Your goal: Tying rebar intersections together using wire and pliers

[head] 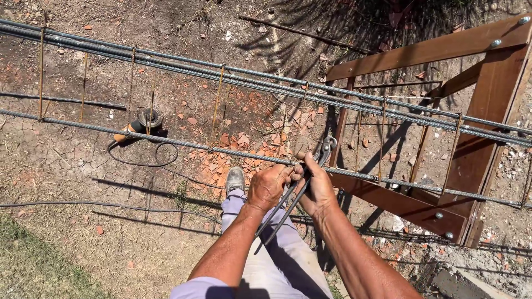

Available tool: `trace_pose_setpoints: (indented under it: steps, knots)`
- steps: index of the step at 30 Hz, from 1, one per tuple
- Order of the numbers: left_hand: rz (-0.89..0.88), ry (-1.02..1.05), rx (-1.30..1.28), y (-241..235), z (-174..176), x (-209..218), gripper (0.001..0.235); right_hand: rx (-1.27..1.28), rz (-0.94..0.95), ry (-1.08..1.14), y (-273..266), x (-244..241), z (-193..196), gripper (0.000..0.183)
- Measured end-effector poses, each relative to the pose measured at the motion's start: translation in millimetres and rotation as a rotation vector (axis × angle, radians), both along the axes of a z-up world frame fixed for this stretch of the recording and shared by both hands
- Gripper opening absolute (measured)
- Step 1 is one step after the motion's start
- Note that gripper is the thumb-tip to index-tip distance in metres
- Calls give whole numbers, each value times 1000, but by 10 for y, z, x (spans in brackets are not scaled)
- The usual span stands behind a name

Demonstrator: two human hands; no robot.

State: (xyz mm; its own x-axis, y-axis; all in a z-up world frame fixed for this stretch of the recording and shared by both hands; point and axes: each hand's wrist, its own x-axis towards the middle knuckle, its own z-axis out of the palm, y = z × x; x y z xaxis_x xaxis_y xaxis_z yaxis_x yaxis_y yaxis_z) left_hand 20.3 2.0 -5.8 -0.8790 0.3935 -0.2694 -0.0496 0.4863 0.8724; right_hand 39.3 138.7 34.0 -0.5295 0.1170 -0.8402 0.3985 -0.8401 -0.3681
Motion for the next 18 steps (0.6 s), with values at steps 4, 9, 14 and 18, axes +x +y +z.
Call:
trace_pose_setpoints:
  steps: [4,9,14,18]
  knots:
    - [1,-5,-17,-36,129,-10,28,-3,-71,-41,-47,17,-6,34]
    - [6,-9,-70,-14,70,-7,32,65,82,-123,25,-52,-6,31]
    - [-2,-19,-75,-22,228,-48,33,81,159,-154,111,-18,-169,35]
    - [-8,-63,-95,-42,-5,7,34,260,369,-203,151,-80,-49,41]
